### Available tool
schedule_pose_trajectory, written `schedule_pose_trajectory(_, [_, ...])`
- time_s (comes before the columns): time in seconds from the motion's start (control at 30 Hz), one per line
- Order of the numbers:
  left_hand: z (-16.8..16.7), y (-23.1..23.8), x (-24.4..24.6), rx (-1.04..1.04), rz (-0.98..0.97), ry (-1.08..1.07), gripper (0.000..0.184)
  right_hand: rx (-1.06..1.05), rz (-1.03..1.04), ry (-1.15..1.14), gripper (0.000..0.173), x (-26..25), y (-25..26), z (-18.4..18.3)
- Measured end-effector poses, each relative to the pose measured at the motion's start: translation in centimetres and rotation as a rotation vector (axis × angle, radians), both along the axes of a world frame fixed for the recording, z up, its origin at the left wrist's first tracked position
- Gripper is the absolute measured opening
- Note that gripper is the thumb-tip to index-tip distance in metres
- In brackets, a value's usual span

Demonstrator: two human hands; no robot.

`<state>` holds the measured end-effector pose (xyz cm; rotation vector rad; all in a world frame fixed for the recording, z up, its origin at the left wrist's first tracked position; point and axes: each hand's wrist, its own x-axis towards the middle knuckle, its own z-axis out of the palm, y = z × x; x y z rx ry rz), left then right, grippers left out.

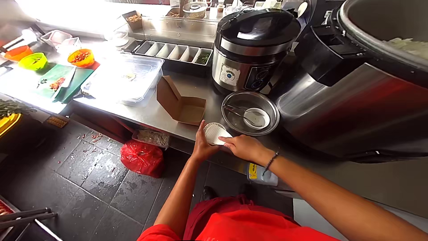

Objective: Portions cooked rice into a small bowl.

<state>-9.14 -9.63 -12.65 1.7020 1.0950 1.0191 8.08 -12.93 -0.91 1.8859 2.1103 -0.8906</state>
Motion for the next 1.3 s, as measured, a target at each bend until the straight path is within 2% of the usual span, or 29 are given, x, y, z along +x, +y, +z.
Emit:
schedule_pose_trajectory(0.1, [-0.8, -1.2, 2.1, 0.032, 0.239, -0.005, 0.113, 0.142, -0.069, 0.18, 0.039, 0.2, 0.5, 3.3])
schedule_pose_trajectory(0.2, [-0.4, -4.0, 3.5, -0.083, 0.344, -0.062, 0.116, 0.176, -0.345, 0.423, 0.04, 0.0, -1.0, 6.1])
schedule_pose_trajectory(0.3, [0.4, -6.2, 3.2, -0.2, 0.3, -0.032, 0.119, 0.026, -0.523, 0.572, 0.041, 0.5, -2.2, 4.6])
schedule_pose_trajectory(0.37, [0.4, -6.2, 2.6, -0.181, 0.267, 0.01, 0.12, 0.008, -0.527, 0.519, 0.041, 0.3, -2.6, 3.2])
schedule_pose_trajectory(0.53, [-0.2, -3.6, 1.9, -0.024, 0.148, 0.068, 0.126, 0.101, -0.341, 0.288, 0.044, -1.2, -3.9, 1.0])
schedule_pose_trajectory(0.7, [-0.4, -3.1, 2.1, 0.001, 0.099, 0.078, 0.122, -0.019, -0.248, 0.145, 0.048, -1.8, -4.5, -1.2])
schedule_pose_trajectory(0.77, [-0.7, -3.5, 2.1, 0.005, 0.12, 0.066, 0.125, 0.017, -0.251, 0.227, 0.046, -0.7, -4.7, -0.7])
schedule_pose_trajectory(0.83, [-0.5, -3.3, 2.1, 0.016, 0.141, 0.07, 0.131, 0.172, -0.273, 0.24, 0.046, 1.0, -5.1, 1.5])
schedule_pose_trajectory(0.9, [0.0, -3.4, 2.2, 0.01, 0.143, 0.078, 0.133, 0.362, -0.286, 0.06, 0.055, 3.4, -4.8, 4.9])
schedule_pose_trajectory(0.93, [0.2, -3.5, 2.1, 0.002, 0.139, 0.08, 0.134, 0.426, -0.266, -0.079, 0.056, 4.6, -4.0, 6.4])
schedule_pose_trajectory(1.0, [0.5, -4.2, 1.4, -0.001, 0.121, 0.076, 0.134, 0.323, -0.245, -0.298, 0.051, 6.0, -0.6, 9.2])
schedule_pose_trajectory(1.13, [1.6, -4.8, 0.9, -0.014, 0.11, 0.124, 0.13, 0.275, -0.039, -0.503, 0.028, 7.5, 6.2, 6.6])
schedule_pose_trajectory(1.2, [2.0, -5.4, 0.8, -0.028, 0.122, 0.156, 0.129, 0.345, 0.074, -0.467, 0.029, 7.8, 7.3, 5.9])
schedule_pose_trajectory(1.3, [2.3, -5.8, 0.1, -0.046, 0.14, 0.162, 0.128, 0.746, 0.268, -0.13, 0.036, 8.5, 4.5, 10.0])
